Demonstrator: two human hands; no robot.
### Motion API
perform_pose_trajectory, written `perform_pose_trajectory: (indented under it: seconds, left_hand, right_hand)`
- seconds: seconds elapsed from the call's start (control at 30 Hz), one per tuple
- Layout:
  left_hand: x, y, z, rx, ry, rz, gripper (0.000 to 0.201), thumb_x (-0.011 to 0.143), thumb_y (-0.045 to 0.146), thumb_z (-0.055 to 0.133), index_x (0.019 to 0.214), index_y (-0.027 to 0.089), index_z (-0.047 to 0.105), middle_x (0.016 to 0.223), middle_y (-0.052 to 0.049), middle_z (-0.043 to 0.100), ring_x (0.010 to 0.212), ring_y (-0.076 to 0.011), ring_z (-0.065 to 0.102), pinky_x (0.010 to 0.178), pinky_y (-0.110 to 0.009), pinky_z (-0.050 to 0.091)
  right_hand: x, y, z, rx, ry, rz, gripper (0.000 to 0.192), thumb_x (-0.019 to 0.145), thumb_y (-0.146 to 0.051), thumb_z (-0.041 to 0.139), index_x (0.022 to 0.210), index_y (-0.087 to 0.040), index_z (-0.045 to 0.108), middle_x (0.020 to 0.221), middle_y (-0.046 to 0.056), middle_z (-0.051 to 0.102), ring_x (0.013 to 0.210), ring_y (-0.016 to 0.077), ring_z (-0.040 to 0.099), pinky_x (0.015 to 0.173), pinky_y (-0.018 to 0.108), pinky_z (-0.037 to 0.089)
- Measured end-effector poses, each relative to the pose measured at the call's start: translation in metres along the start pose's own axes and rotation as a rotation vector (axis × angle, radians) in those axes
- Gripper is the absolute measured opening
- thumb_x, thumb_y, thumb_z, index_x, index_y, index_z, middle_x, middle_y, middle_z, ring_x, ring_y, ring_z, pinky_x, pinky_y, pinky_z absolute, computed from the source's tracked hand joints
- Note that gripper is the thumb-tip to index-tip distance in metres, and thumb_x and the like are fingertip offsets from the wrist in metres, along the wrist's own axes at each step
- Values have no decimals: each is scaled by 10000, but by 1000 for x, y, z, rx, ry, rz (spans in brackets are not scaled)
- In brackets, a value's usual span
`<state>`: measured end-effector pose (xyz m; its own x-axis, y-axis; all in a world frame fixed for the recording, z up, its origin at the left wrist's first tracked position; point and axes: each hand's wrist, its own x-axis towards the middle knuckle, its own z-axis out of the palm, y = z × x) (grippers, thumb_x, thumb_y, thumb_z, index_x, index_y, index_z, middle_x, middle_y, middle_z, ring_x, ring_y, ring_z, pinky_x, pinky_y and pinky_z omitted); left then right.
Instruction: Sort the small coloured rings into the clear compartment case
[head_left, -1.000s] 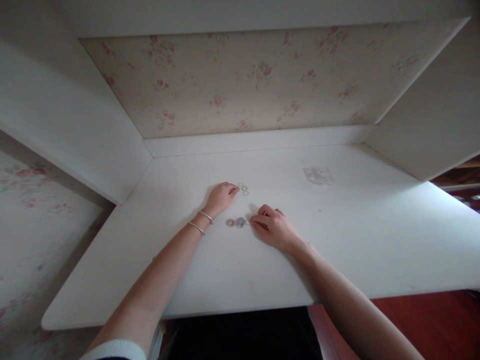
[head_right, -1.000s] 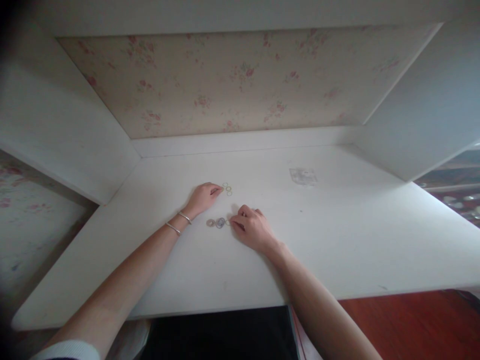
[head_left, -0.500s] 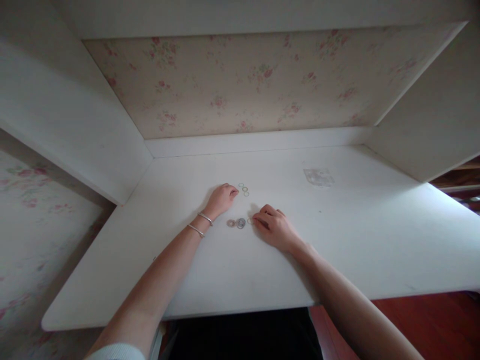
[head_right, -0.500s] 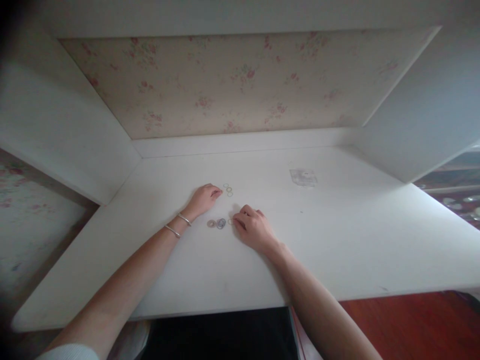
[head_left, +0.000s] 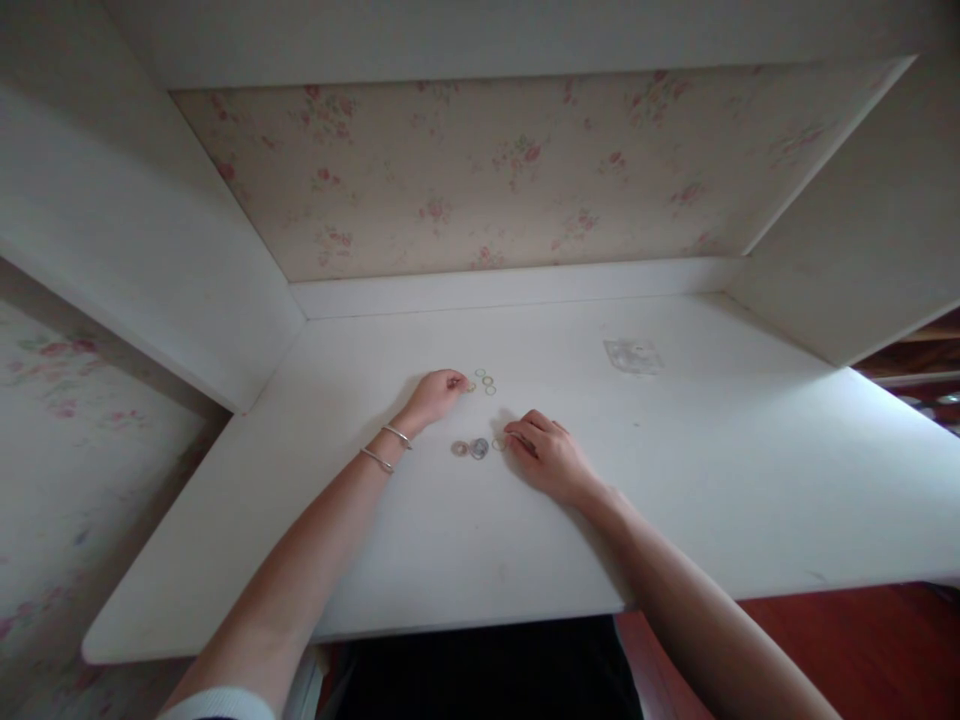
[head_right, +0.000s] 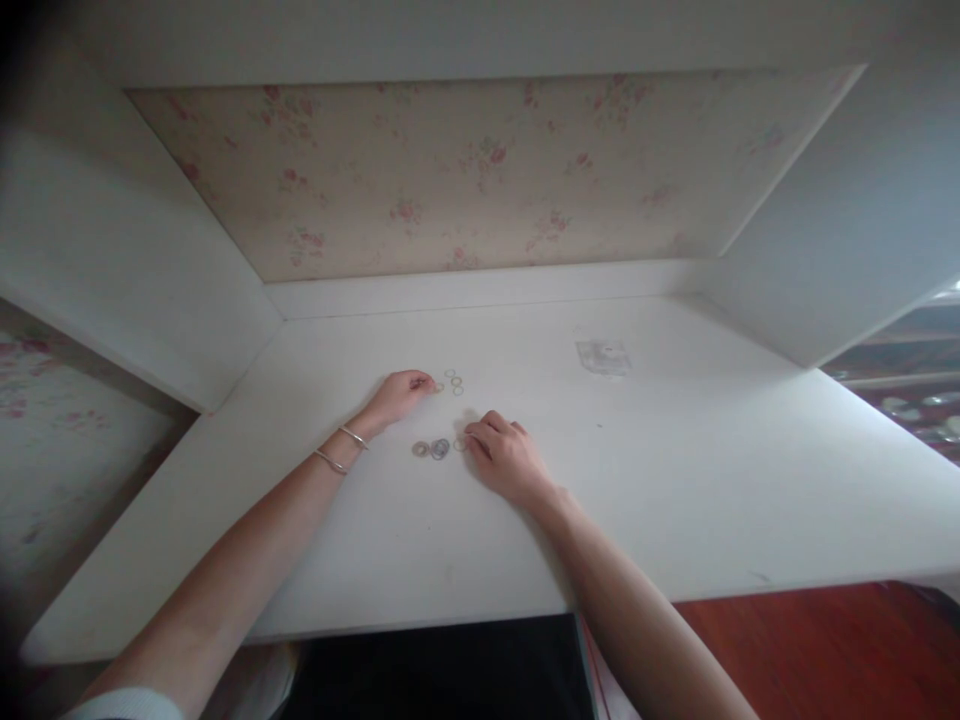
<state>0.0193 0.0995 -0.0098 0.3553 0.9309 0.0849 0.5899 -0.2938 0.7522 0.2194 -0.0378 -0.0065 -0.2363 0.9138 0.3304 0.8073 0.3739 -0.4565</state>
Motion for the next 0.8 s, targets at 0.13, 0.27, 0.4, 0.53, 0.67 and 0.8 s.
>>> perform_pose_trajectory:
  seconds: [0.13, 0.27, 0.4, 0.53, 0.67, 0.8]
  left_hand:
    - [-8, 7, 1, 28, -91, 61, 256, 859, 327, 506, 912, 149, 681, 900, -54, 717, 818, -161, 643, 731, -252, 480]
    - [-7, 9, 1, 233, -37, 168, 260, 874, 289, 472, 865, 134, 681, 889, -78, 691, 859, -174, 612, 806, -282, 463]
    - [-3, 5, 0, 246, -12, 181, 230, 853, 284, 509, 864, 135, 683, 916, -83, 682, 885, -180, 609, 830, -284, 461]
    - [-3, 1, 0, 80, -8, 86, 220, 838, 300, 536, 892, 141, 678, 931, -81, 704, 856, -180, 635, 796, -275, 480]
    - [-4, -1, 0, -32, -25, 25, 222, 838, 318, 537, 890, 145, 665, 907, -75, 713, 826, -181, 648, 758, -274, 486]
    - [-5, -3, 1, -50, 24, 35, 214, 860, 329, 512, 879, 151, 631, 912, -80, 708, 841, -184, 647, 770, -288, 479]
  right_hand:
    - [1, -1, -4, 11, 25, 50, 241, 942, -275, 402, 1046, -220, 612, 945, 49, 595, 747, 120, 572, 698, 239, 430]
    - [1, -1, -6, 10, 27, 68, 249, 948, -289, 388, 1026, -217, 613, 937, 48, 591, 722, 114, 565, 674, 230, 425]
    - [0, 0, -5, 2, 21, 60, 251, 946, -287, 388, 1046, -215, 607, 942, 51, 591, 729, 116, 569, 683, 232, 426]
    - [0, 0, -4, -12, 11, 64, 252, 947, -297, 390, 1064, -213, 597, 963, 52, 591, 732, 117, 572, 693, 233, 428]
    - [0, 0, -3, -27, -1, 58, 256, 947, -295, 389, 1078, -215, 593, 976, 55, 595, 741, 120, 575, 697, 238, 428]
    - [0, 1, -2, -48, -9, 51, 249, 943, -294, 397, 1080, -214, 589, 978, 56, 601, 792, 137, 586, 726, 253, 428]
